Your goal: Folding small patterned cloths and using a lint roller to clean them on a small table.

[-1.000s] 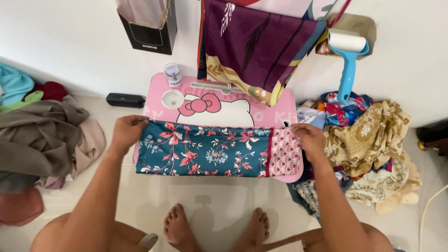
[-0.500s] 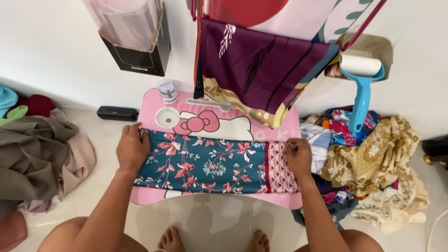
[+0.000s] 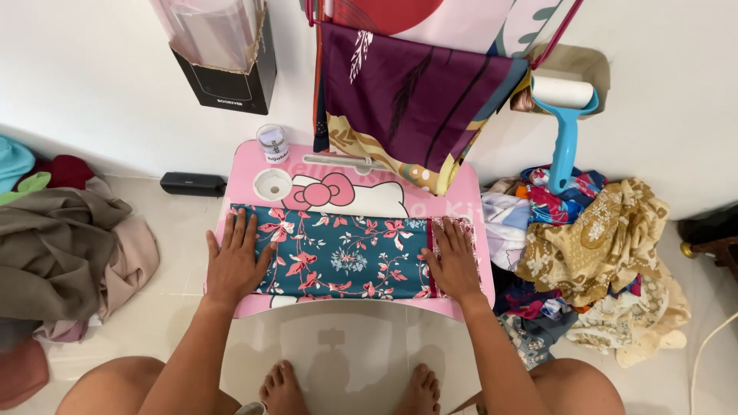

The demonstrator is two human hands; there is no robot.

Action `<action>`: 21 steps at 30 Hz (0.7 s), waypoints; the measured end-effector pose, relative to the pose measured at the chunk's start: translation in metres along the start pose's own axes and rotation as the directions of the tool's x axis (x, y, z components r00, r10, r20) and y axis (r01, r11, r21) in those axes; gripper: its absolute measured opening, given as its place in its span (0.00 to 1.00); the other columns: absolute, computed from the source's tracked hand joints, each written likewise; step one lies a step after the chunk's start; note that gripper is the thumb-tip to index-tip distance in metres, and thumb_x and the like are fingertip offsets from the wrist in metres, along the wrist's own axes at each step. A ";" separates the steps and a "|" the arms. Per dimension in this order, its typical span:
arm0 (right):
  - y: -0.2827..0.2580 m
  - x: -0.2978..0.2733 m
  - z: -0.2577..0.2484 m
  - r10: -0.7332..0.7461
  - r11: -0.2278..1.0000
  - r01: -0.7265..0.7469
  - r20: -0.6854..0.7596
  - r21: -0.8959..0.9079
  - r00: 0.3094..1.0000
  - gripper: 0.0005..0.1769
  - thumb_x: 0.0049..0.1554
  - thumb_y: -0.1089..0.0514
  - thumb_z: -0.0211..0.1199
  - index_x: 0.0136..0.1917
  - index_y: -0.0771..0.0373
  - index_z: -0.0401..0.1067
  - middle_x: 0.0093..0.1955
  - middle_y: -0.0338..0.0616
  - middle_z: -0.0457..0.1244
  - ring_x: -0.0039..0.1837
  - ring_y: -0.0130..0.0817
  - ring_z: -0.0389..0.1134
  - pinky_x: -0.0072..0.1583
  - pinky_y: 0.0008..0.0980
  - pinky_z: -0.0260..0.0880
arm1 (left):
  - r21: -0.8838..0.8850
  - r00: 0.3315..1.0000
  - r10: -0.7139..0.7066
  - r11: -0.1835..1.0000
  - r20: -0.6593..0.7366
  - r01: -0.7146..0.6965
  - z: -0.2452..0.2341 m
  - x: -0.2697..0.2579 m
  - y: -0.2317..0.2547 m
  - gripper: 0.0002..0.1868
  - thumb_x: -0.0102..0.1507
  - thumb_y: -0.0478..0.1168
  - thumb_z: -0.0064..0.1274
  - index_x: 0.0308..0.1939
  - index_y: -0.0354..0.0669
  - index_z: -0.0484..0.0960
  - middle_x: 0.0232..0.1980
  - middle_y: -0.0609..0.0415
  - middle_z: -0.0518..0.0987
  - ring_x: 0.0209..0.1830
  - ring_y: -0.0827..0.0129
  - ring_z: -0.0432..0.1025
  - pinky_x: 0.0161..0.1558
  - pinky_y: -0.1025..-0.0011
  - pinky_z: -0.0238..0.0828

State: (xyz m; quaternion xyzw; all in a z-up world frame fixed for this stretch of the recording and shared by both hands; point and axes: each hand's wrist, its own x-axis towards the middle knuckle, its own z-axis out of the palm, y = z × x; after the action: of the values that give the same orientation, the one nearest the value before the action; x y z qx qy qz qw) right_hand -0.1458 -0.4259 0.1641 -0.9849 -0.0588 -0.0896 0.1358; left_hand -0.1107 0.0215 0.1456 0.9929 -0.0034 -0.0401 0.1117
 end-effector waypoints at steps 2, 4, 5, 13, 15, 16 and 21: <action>-0.002 0.001 -0.002 0.033 0.999 -0.033 0.038 -0.004 0.999 0.35 0.68 0.38 0.46 0.80 0.58 0.56 0.83 0.58 0.48 0.84 0.57 0.45 0.81 0.56 0.36 | 0.010 1.000 -0.013 1.000 -0.007 0.013 -0.002 -0.003 0.002 0.42 0.70 0.73 0.21 0.82 0.58 0.53 0.87 0.58 0.46 0.87 0.63 0.35 0.81 0.44 0.22; 0.003 0.002 0.002 0.067 0.998 -0.067 0.082 -0.007 0.994 0.36 0.69 0.37 0.44 0.82 0.56 0.54 0.84 0.56 0.46 0.85 0.55 0.42 0.82 0.55 0.33 | 0.024 1.000 -0.029 0.999 -0.010 0.029 -0.003 -0.005 0.003 0.42 0.71 0.74 0.20 0.82 0.59 0.53 0.87 0.60 0.46 0.87 0.65 0.35 0.81 0.44 0.20; 0.008 0.001 0.007 0.078 0.997 -0.074 0.099 -0.037 0.992 0.37 0.68 0.34 0.43 0.82 0.54 0.52 0.86 0.52 0.44 0.85 0.52 0.41 0.82 0.53 0.33 | 0.011 1.000 -0.015 1.000 -0.013 0.015 -0.003 -0.006 0.003 0.42 0.70 0.73 0.21 0.82 0.57 0.53 0.87 0.58 0.46 0.87 0.64 0.36 0.81 0.43 0.22; 0.028 0.005 0.030 0.013 0.997 -0.007 0.082 -0.072 0.997 0.40 0.66 0.31 0.44 0.83 0.51 0.50 0.86 0.50 0.44 0.85 0.54 0.42 0.82 0.55 0.38 | -0.263 0.970 -0.156 0.959 -0.185 0.104 -0.014 -0.013 -0.006 0.35 0.74 0.59 0.32 0.78 0.40 0.61 0.82 0.43 0.57 0.84 0.52 0.47 0.80 0.43 0.34; 0.030 0.003 0.031 0.028 0.997 -0.022 0.078 -0.077 0.997 0.40 0.66 0.30 0.43 0.84 0.49 0.50 0.86 0.48 0.43 0.85 0.52 0.41 0.82 0.55 0.37 | -0.164 0.876 -0.197 0.977 -0.441 0.138 0.019 -0.001 -0.032 0.29 0.67 0.58 0.51 0.68 0.50 0.76 0.61 0.54 0.76 0.67 0.60 0.68 0.70 0.54 0.60; 0.026 0.004 0.029 0.022 0.997 -0.016 0.086 -0.073 0.996 0.40 0.66 0.30 0.43 0.84 0.49 0.50 0.86 0.48 0.43 0.85 0.52 0.41 0.82 0.55 0.37 | -0.162 0.876 -0.205 0.976 -0.438 0.147 0.020 0.000 -0.039 0.29 0.67 0.58 0.51 0.68 0.50 0.76 0.61 0.54 0.76 0.67 0.60 0.68 0.70 0.54 0.60; 0.024 0.004 0.028 0.093 0.995 -0.086 0.127 -0.057 0.988 0.42 0.65 0.26 0.39 0.85 0.46 0.47 0.88 0.44 0.40 0.87 0.48 0.37 0.83 0.52 0.31 | -0.168 0.908 -0.399 0.911 -0.127 0.377 0.033 -0.007 -0.070 0.24 0.58 0.71 0.55 0.42 0.62 0.86 0.34 0.67 0.82 0.42 0.67 0.80 0.49 0.59 0.67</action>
State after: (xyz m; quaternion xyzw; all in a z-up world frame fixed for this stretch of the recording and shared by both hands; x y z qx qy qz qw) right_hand -0.1341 -0.4406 0.1327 -0.9935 -0.0208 -0.0208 0.1101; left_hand -0.1200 0.0822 0.0990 0.9634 0.2062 0.0172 0.1706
